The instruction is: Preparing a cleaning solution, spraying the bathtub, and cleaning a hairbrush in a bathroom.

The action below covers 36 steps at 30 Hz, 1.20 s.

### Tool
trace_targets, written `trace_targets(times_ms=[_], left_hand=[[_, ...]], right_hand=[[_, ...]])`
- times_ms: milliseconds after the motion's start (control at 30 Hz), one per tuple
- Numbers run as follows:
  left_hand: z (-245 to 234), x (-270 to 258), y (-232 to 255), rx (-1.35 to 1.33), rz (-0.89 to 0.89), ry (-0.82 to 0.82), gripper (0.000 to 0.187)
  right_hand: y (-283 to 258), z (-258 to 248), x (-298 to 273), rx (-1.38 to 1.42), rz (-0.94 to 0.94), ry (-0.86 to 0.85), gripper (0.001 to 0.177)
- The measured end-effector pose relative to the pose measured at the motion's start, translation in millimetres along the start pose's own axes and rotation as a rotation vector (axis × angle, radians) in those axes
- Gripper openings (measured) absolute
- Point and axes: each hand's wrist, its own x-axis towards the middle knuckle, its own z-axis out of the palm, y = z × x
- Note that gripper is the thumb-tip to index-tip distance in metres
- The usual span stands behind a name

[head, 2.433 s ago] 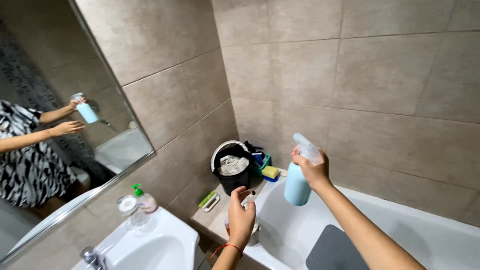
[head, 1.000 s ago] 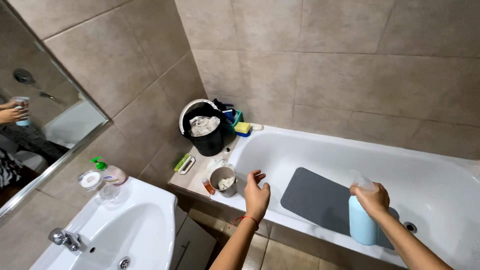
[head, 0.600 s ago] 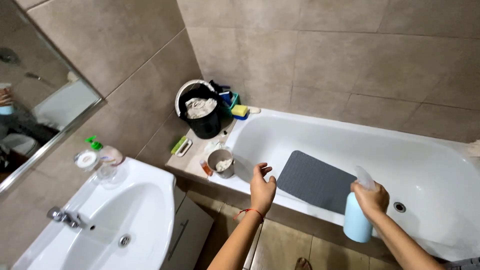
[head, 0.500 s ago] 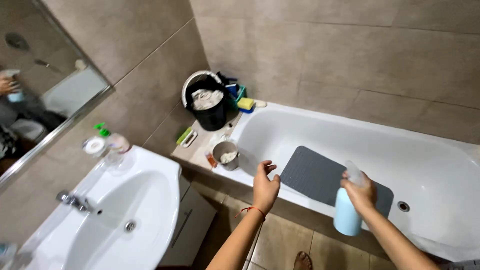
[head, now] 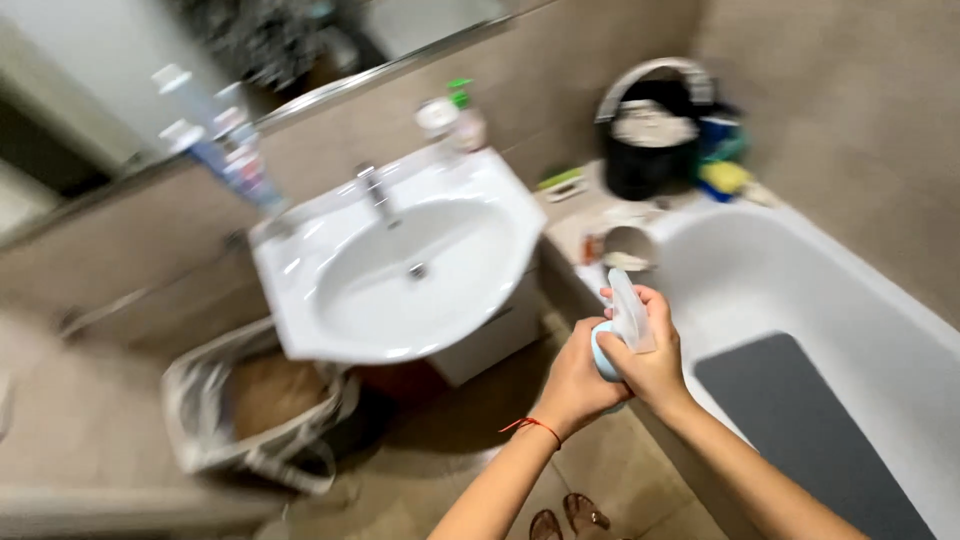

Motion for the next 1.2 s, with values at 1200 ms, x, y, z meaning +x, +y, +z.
trace_targets(times_ms=[1200], left_hand=[[-275,-435,-154,0.385,-0.893,1.420,0.124]], right_hand=[[-94,531,-229,-0.384,-0.723,-1.628,0.033]])
